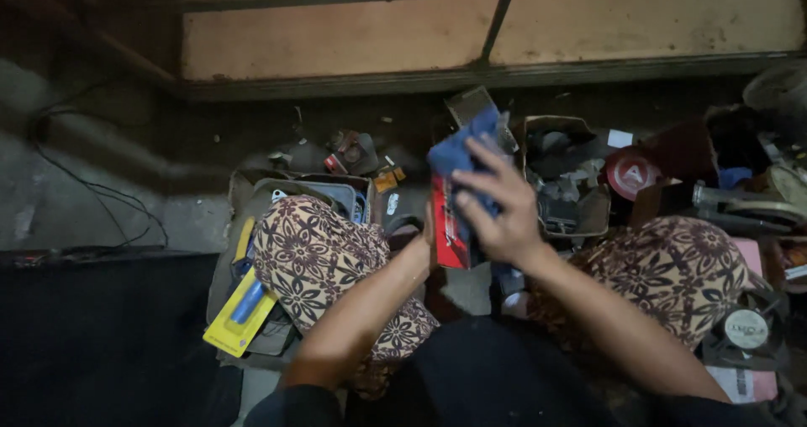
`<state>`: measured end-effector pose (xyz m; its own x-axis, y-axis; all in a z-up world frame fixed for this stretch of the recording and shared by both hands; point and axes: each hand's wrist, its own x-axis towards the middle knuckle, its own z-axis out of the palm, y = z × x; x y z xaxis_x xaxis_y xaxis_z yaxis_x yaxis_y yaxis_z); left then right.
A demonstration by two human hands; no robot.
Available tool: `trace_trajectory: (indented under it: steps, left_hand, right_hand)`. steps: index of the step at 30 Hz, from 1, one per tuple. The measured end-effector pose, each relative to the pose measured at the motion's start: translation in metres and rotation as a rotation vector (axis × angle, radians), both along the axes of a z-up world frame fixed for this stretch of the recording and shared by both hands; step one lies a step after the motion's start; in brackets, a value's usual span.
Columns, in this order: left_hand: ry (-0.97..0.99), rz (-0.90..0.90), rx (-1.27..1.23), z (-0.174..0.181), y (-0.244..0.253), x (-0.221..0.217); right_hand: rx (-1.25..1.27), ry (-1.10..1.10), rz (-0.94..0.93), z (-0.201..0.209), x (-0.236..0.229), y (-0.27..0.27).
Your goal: The person sits on the floor and wipes a red and black clutch box with a blue cloth, then places it on a shelf. They then pick up a black box, wipe it with the cloth, and place it on the shelf as well.
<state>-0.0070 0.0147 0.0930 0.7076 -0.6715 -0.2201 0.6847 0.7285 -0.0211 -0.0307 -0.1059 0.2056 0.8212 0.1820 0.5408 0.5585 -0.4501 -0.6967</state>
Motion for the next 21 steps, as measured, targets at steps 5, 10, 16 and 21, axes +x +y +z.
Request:
trace_trajectory:
  steps: [5, 10, 16, 21]
  left_hand:
    - [0.018, 0.017, 0.061, -0.004, 0.010, 0.002]
    - [0.019, 0.031, 0.109, -0.010, 0.016, 0.010]
    - [-0.136, 0.154, 0.082, -0.059, 0.030, 0.023]
    - [-0.149, 0.161, 0.044, -0.052, 0.042, 0.022]
  right_hand:
    - [0.163, 0.159, -0.264, -0.017, 0.026, -0.017]
    - [0.123, 0.195, -0.298, -0.027, 0.017, -0.019]
    - [0.059, 0.173, -0.046, -0.011, -0.020, 0.002]
    - [-0.010, -0.058, 0.152, 0.002, -0.022, 0.006]
